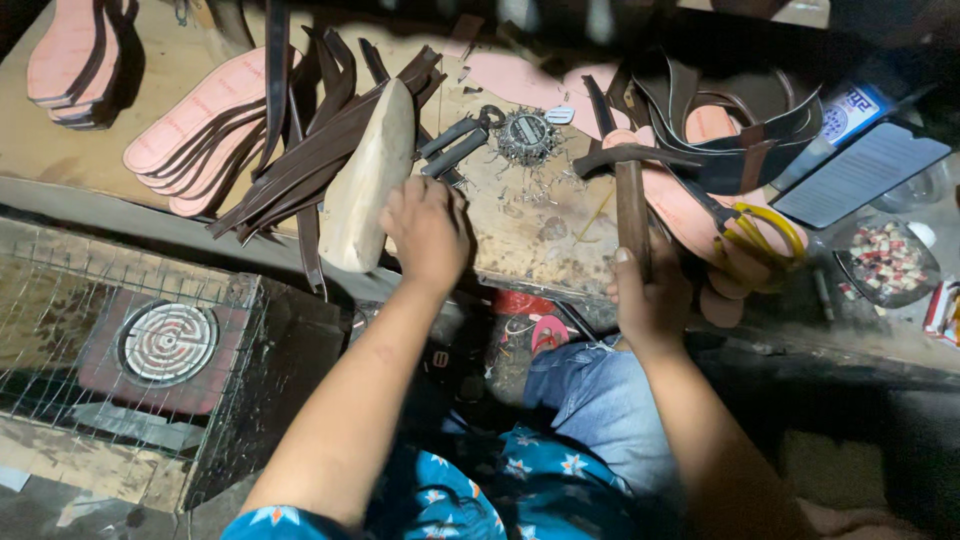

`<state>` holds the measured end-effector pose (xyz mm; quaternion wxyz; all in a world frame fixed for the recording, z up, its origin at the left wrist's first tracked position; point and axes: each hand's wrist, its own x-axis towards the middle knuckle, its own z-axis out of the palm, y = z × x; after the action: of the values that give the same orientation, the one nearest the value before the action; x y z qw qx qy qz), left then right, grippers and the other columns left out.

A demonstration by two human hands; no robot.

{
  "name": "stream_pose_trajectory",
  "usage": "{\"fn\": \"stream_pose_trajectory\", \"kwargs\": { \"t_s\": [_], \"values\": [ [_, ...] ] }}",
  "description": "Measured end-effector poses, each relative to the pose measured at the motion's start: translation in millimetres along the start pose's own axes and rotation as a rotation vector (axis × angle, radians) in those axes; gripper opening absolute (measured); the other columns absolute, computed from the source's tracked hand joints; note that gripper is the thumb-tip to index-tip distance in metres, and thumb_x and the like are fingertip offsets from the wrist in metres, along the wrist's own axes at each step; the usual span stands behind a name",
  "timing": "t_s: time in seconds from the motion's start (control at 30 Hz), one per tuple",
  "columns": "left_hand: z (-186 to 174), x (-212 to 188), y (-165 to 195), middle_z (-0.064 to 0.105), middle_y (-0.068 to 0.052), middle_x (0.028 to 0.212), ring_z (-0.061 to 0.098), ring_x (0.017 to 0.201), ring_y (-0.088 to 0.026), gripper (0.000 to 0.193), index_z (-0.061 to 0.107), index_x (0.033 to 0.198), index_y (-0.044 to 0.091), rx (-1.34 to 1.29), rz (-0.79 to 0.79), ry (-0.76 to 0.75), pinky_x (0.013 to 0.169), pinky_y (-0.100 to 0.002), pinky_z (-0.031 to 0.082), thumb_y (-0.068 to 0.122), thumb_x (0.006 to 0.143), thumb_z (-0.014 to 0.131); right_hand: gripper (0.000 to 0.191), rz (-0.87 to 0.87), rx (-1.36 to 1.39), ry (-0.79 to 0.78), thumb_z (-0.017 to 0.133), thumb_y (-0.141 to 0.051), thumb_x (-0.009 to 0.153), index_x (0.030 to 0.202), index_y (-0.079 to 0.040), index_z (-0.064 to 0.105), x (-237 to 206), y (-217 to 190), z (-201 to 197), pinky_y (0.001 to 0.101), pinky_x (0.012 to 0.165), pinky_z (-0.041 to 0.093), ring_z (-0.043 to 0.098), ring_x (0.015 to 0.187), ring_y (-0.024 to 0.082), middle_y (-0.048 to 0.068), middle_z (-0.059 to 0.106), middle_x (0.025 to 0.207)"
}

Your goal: The person sits at a cluttered shoemaking workbench and hammers tacks into a shoe sole, positioning small tacks with one hand while striking them with a hammer held in the other hand. They repeatedly pick tacks from the bench, place them on the sole edge, and hammer them in, working along the sole.

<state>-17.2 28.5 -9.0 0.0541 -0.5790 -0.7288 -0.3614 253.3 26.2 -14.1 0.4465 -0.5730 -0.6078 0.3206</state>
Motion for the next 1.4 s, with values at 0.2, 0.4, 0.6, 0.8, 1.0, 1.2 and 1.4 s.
{"fn": "stream_pose_trajectory", "kwargs": {
  "t_s": [0.2,0.4,0.6,0.8,1.0,1.2,1.4],
  "values": [
    [0.7,10.2,-0.2,0.060,-0.010,0.106,0.051,0.110,-0.034,0.015,0.074,0.096,0.011,-0.016,0.068,-0.014,0.094,-0.047,0.037,0.010,0.082,0.070,0.039,-0.006,0.024,-0.025,0.059,-0.023,0.102,0.137,-0.006,0.058,-1.4,-1.4,-1.3,0.0281,0.056,0.055,0.066,0.060,0.012,0.005,0.068,0.080],
    [17.9,9.6,27.2,0.057,-0.011,0.115,0.048,0.116,-0.033,0.022,0.078,0.103,0.018,-0.121,0.143,-0.156,0.098,-0.049,0.033,0.013,0.082,0.072,0.043,0.034,0.086,-0.013,0.060,-0.022,0.100,0.140,-0.008,0.056,-0.5,1.5,1.4,0.0267,0.055,0.053,0.064,0.058,0.010,0.003,0.066,0.079],
    [28.4,13.2,32.7,0.054,-0.013,0.122,0.044,0.120,-0.036,0.026,0.080,0.102,0.022,-0.180,0.164,-0.178,0.099,-0.051,0.030,0.017,0.077,0.074,0.041,0.038,0.131,-0.001,0.061,-0.022,0.100,0.138,-0.006,0.057,-1.4,6.4,2.6,0.0260,0.056,0.054,0.063,0.060,0.009,0.002,0.066,0.080],
    [27.9,16.6,35.8,0.057,-0.008,0.113,0.046,0.117,-0.032,0.008,0.076,0.087,0.020,-0.174,0.102,-0.233,0.098,-0.048,0.031,0.017,0.081,0.073,0.036,0.075,0.176,-0.008,0.061,-0.020,0.101,0.134,-0.006,0.059,-1.4,8.7,4.4,0.0252,0.056,0.053,0.061,0.060,0.008,0.001,0.065,0.079],
    [24.1,29.1,42.4,0.062,-0.010,0.106,0.052,0.111,-0.033,0.011,0.070,0.089,0.012,-0.095,0.198,-0.271,0.092,-0.047,0.034,0.007,0.080,0.068,0.035,0.065,0.182,-0.002,0.061,-0.019,0.101,0.133,-0.006,0.059,-2.4,6.7,4.6,0.0249,0.057,0.053,0.061,0.060,0.007,0.001,0.065,0.078],
    [25.5,59.7,46.5,0.069,-0.016,0.086,0.066,0.083,-0.036,0.004,0.065,0.093,0.005,-0.395,0.028,-0.222,0.078,-0.043,0.050,0.009,0.094,0.064,0.034,0.045,0.179,-0.003,0.061,-0.018,0.102,0.133,-0.005,0.058,-3.6,7.1,4.8,0.0245,0.057,0.053,0.061,0.060,0.007,0.000,0.065,0.079],
    [27.5,90.7,47.9,0.076,-0.016,0.089,0.072,0.083,-0.029,0.009,0.070,0.097,0.001,-0.702,-0.144,-0.272,0.079,-0.037,0.056,0.007,0.093,0.065,0.033,0.052,0.213,0.001,0.061,-0.018,0.102,0.131,-0.004,0.058,-4.4,7.9,5.3,0.0244,0.057,0.053,0.062,0.062,0.008,0.001,0.066,0.082]
  ]
}}
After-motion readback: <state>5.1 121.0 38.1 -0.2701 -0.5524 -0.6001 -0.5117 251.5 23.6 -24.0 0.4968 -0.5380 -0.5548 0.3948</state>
